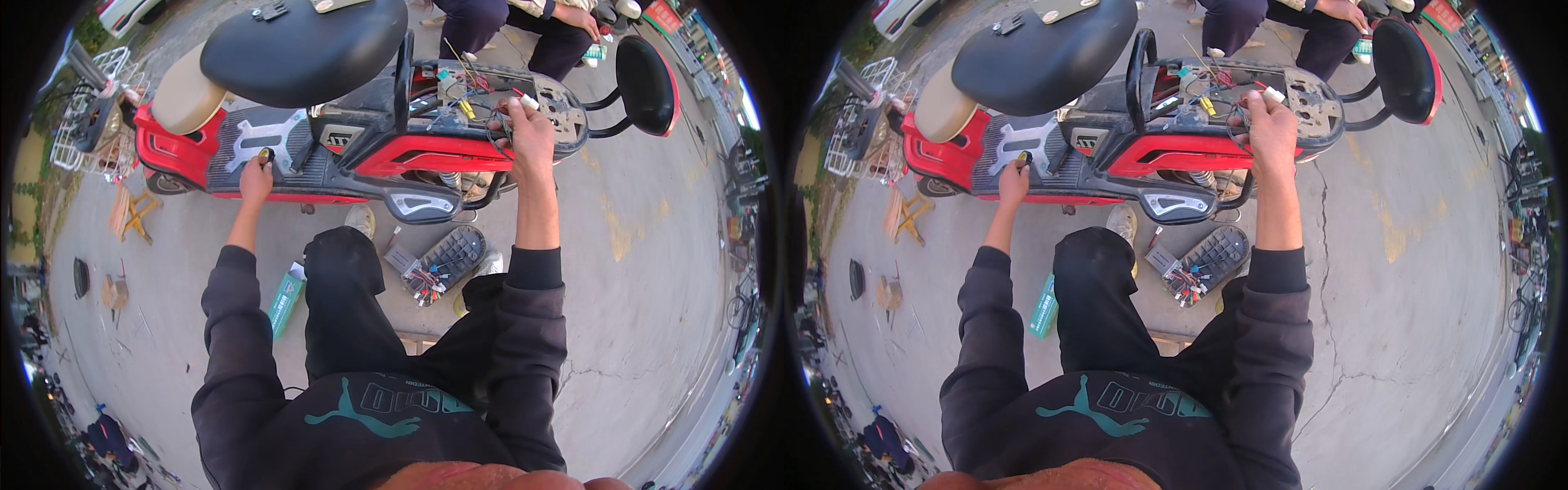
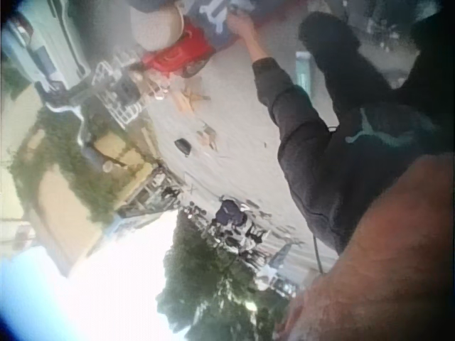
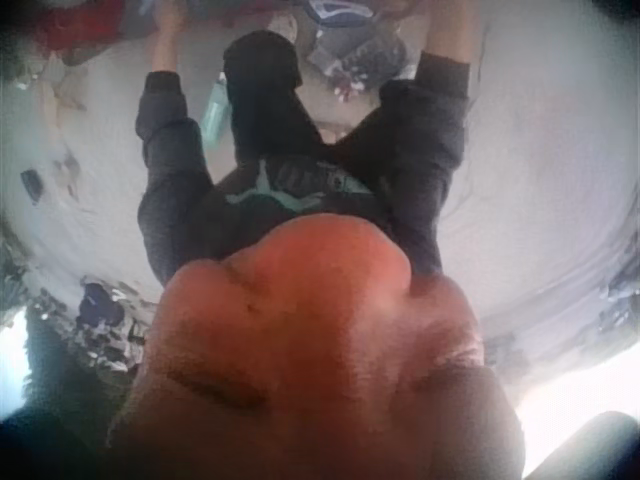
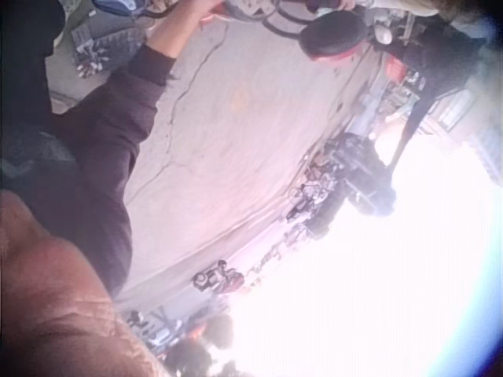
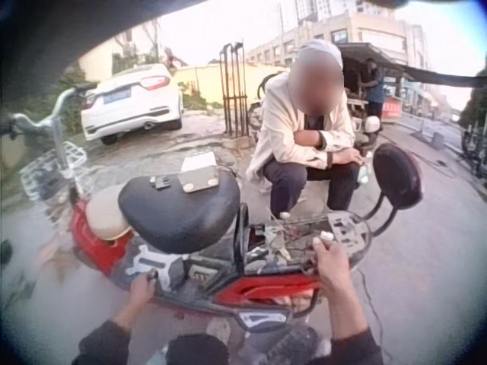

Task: The person repairs the wiring of a red electric scooter. They strip wire ends, twist them together, and wrap the connections with electrical tape. The person uses pliers and electrical tape to complete the repair.

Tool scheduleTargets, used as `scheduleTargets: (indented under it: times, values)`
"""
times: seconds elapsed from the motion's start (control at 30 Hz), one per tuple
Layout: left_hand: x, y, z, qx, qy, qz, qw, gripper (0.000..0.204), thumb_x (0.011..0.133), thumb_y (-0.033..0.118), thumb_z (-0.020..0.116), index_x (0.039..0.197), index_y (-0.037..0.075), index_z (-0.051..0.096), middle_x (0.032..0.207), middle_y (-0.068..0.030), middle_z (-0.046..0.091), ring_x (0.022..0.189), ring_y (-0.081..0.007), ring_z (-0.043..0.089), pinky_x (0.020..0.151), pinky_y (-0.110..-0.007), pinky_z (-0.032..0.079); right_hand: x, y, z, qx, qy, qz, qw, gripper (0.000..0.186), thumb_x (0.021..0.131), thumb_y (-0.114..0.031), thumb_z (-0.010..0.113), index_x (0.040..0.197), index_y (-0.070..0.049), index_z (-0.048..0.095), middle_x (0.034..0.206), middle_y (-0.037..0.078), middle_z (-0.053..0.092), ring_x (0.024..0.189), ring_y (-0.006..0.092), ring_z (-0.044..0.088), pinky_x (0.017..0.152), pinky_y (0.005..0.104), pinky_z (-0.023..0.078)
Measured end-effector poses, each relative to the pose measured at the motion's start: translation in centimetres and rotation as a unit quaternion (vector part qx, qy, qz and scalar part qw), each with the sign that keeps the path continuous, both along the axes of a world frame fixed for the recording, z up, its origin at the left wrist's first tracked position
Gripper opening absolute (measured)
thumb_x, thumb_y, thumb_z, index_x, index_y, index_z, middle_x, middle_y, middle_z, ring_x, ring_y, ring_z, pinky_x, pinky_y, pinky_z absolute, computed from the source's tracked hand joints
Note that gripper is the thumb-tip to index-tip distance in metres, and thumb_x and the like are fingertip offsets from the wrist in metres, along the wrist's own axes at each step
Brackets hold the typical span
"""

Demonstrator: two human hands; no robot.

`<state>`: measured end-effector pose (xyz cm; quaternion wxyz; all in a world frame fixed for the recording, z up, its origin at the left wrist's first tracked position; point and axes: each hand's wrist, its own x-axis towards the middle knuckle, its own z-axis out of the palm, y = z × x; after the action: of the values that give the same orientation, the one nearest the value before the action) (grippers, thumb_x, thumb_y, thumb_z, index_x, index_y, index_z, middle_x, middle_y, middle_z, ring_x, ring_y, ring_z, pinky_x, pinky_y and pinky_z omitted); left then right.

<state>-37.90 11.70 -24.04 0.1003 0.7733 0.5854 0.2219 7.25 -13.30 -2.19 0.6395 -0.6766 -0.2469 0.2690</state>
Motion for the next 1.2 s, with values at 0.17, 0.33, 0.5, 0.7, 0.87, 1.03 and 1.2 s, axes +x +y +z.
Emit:
scheduleTargets:
  times: [0.17, 0.33, 0.5, 0.7, 0.87, 1.03, 1.2]
  values:
    - [-1.4, -10.6, 4.2, -0.140, -0.312, -0.010, 0.940, 0.031, 0.104, 0.023, 0.056, 0.121, -0.002, 0.055, 0.109, -0.0123, 0.068, 0.078, -0.0159, 0.067, 0.068, -0.031, 0.051, 1.9, -0.5, -1.0, -0.006, -0.062, 0.007, 0.998, 0.035, 0.108, -0.021, 0.047, 0.118, 0.006, 0.066, 0.105, 0.010, 0.070, 0.085, 0.0163, 0.070, 0.062, 0.0264, 0.053]
    - [1.2, -23.1, 13.2, -0.146, -0.438, -0.030, 0.886, 0.032, 0.106, 0.022, 0.054, 0.126, -0.002, 0.050, 0.107, -0.0090, 0.065, 0.074, -0.0117, 0.064, 0.063, -0.025, 0.050, 0.5, -2.8, 1.3, -0.155, -0.512, -0.078, 0.841, 0.033, 0.102, -0.023, 0.054, 0.117, 0.002, 0.070, 0.103, 0.020, 0.073, 0.094, 0.0317, 0.071, 0.081, 0.0409, 0.055]
    - [8.2, -29.1, 20.7, -0.149, -0.507, -0.191, 0.827, 0.025, 0.105, 0.012, 0.054, 0.126, 0.000, 0.051, 0.102, -0.0062, 0.066, 0.079, -0.0093, 0.062, 0.067, -0.025, 0.051, -8.4, -10.8, 3.5, 0.057, -0.185, 0.143, 0.970, 0.030, 0.101, -0.019, 0.064, 0.117, 0.005, 0.069, 0.103, 0.012, 0.075, 0.092, 0.0171, 0.070, 0.082, 0.0307, 0.054]
    - [10.8, -32.9, 22.2, -0.170, -0.509, -0.291, 0.792, 0.023, 0.102, 0.009, 0.059, 0.120, -0.003, 0.052, 0.101, -0.0092, 0.069, 0.078, -0.0107, 0.065, 0.069, -0.027, 0.053, -17.8, -17.8, 2.1, 0.107, -0.051, 0.193, 0.974, 0.034, 0.100, -0.009, 0.067, 0.128, 0.008, 0.060, 0.109, 0.013, 0.072, 0.091, 0.0138, 0.067, 0.082, 0.0270, 0.055]
    - [11.5, -34.5, 21.7, -0.123, -0.428, -0.301, 0.843, 0.020, 0.098, 0.007, 0.065, 0.114, -0.003, 0.057, 0.092, -0.0112, 0.068, 0.075, -0.0146, 0.066, 0.065, -0.030, 0.053, -20.2, -18.0, 3.4, 0.125, -0.046, 0.128, 0.983, 0.028, 0.096, -0.007, 0.071, 0.119, 0.008, 0.066, 0.102, 0.012, 0.073, 0.084, 0.0131, 0.069, 0.077, 0.0255, 0.056]
    - [12.7, -34.1, 23.7, 0.056, -0.270, -0.348, 0.896, 0.022, 0.088, -0.001, 0.069, 0.109, 0.000, 0.060, 0.092, -0.0200, 0.064, 0.075, -0.0362, 0.065, 0.066, -0.039, 0.051, -19.0, -18.1, 2.8, 0.026, -0.144, 0.054, 0.988, 0.020, 0.091, -0.010, 0.076, 0.105, 0.003, 0.073, 0.083, 0.010, 0.075, 0.072, 0.0089, 0.067, 0.065, 0.0271, 0.054]
    - [13.7, -32.8, 22.9, 0.019, -0.259, -0.321, 0.911, 0.026, 0.090, 0.006, 0.069, 0.114, 0.003, 0.059, 0.099, -0.0177, 0.069, 0.087, -0.0395, 0.069, 0.069, -0.045, 0.054, -18.0, -15.4, 1.4, 0.075, -0.503, -0.011, 0.861, 0.012, 0.083, -0.008, 0.075, 0.088, -0.005, 0.065, 0.074, 0.007, 0.066, 0.065, 0.0249, 0.069, 0.055, 0.0351, 0.053]
